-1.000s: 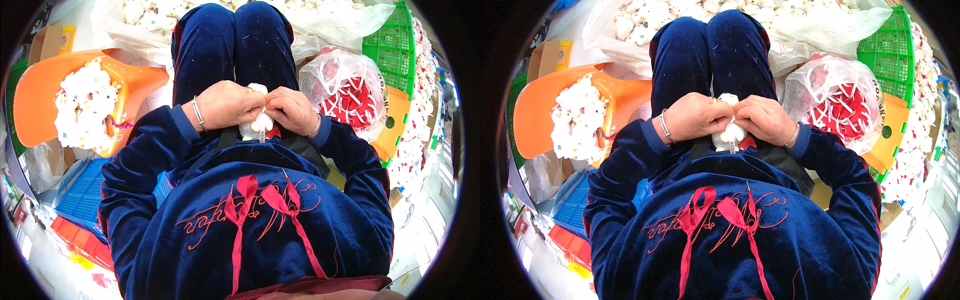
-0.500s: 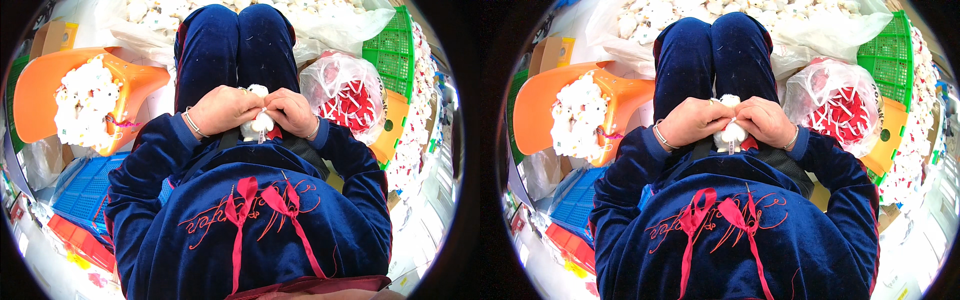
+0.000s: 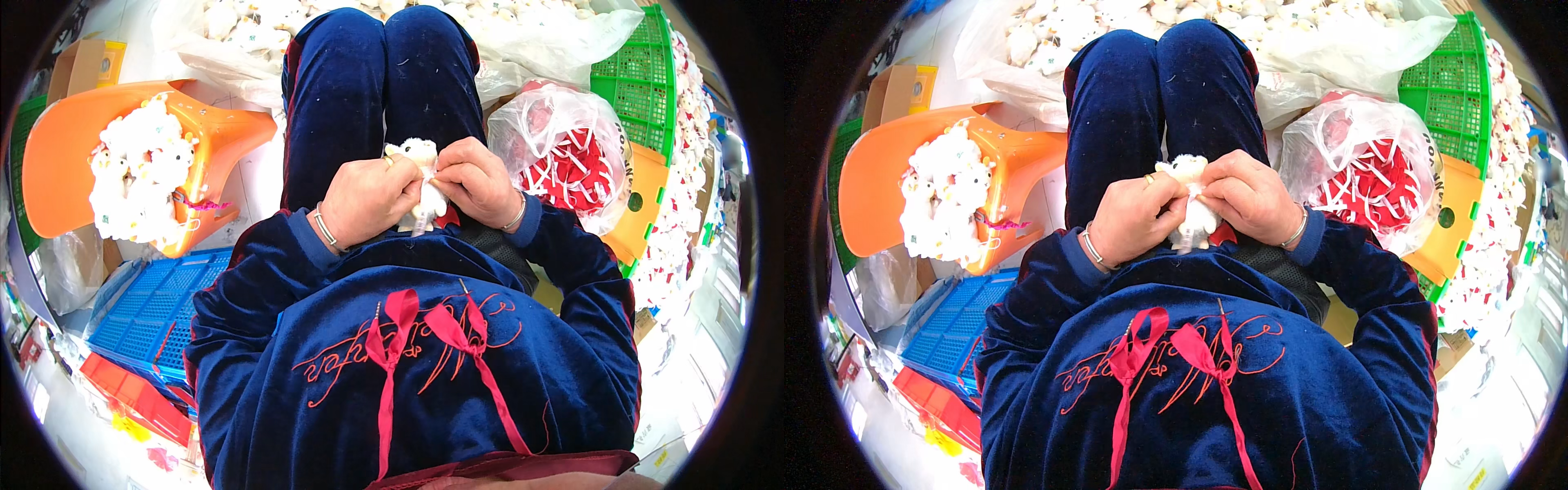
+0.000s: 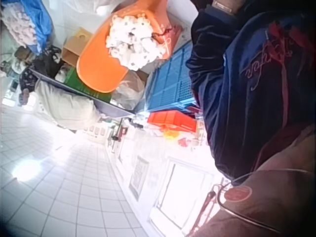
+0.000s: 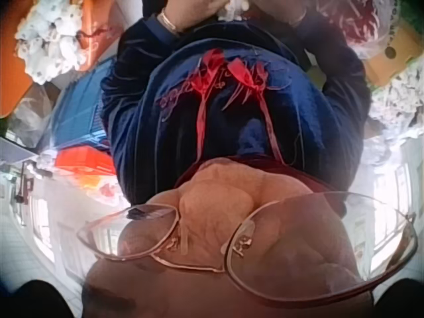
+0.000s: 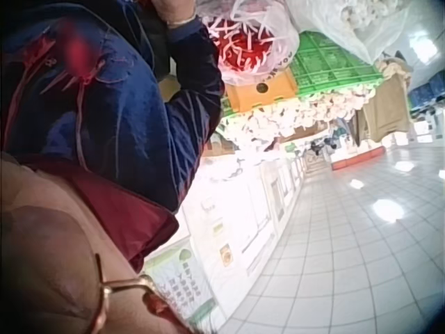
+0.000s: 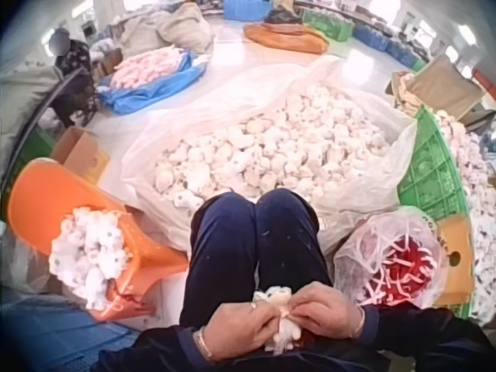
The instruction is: The person ties red ribbons around the necks of small white plush toys. The person picks up each toy, wraps a ribbon, and ties a knot before placing the finished toy aside.
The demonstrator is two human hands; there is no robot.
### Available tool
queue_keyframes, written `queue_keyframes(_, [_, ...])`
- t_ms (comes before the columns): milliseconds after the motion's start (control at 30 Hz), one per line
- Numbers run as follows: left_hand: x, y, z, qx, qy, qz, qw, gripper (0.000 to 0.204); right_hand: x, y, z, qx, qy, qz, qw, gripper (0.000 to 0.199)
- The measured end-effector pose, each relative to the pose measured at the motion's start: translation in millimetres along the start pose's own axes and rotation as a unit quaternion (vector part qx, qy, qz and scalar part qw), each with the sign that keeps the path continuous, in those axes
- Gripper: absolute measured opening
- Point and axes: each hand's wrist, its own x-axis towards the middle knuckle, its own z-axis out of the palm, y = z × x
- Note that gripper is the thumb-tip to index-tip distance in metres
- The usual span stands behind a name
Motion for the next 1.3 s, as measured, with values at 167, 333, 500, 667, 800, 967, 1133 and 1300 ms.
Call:
queue_keyframes(167, [-4.1, 3.3, -4.9, 0.003, 0.001, -0.007, 1.000, 0.015, -3.3, -1.4, -3.0, -0.002, 0.002, 0.009, 1.000, 0.026])
queue_keyframes(333, [-8.4, 4.9, -7.8, -0.034, -0.002, -0.057, 0.998, 0.017, -10.4, 0.9, -3.8, 0.001, 0.001, 0.022, 1.000, 0.026])
queue_keyframes(500, [-5.0, 0.2, -12.6, -0.220, -0.025, -0.154, 0.963, 0.020, -6.0, -4.9, -6.0, 0.005, 0.010, 0.053, 0.999, 0.019])
queue_keyframes(667, [11.1, 5.1, -25.3, -0.343, -0.085, -0.319, 0.879, 0.048, -15.7, -25.5, -19.2, 0.097, -0.013, 0.324, 0.941, 0.010])
queue_keyframes(800, [28.0, 14.2, -34.1, -0.124, -0.177, -0.276, 0.937, 0.037, -11.0, -30.7, -30.1, 0.149, 0.018, 0.399, 0.905, 0.024])
queue_keyframes(967, [35.1, 22.6, -44.6, -0.052, -0.176, -0.237, 0.954, 0.030, -4.2, -30.2, -23.5, 0.166, -0.030, 0.410, 0.896, 0.019])
queue_keyframes(1133, [38.3, 20.8, -43.1, -0.045, -0.187, -0.224, 0.955, 0.027, -1.9, -20.4, -3.7, 0.206, -0.042, 0.371, 0.904, 0.017])
queue_keyframes(1300, [39.6, 14.3, -47.4, -0.158, -0.198, -0.282, 0.925, 0.025, 6.7, -22.7, -3.1, 0.242, -0.045, 0.397, 0.884, 0.011])
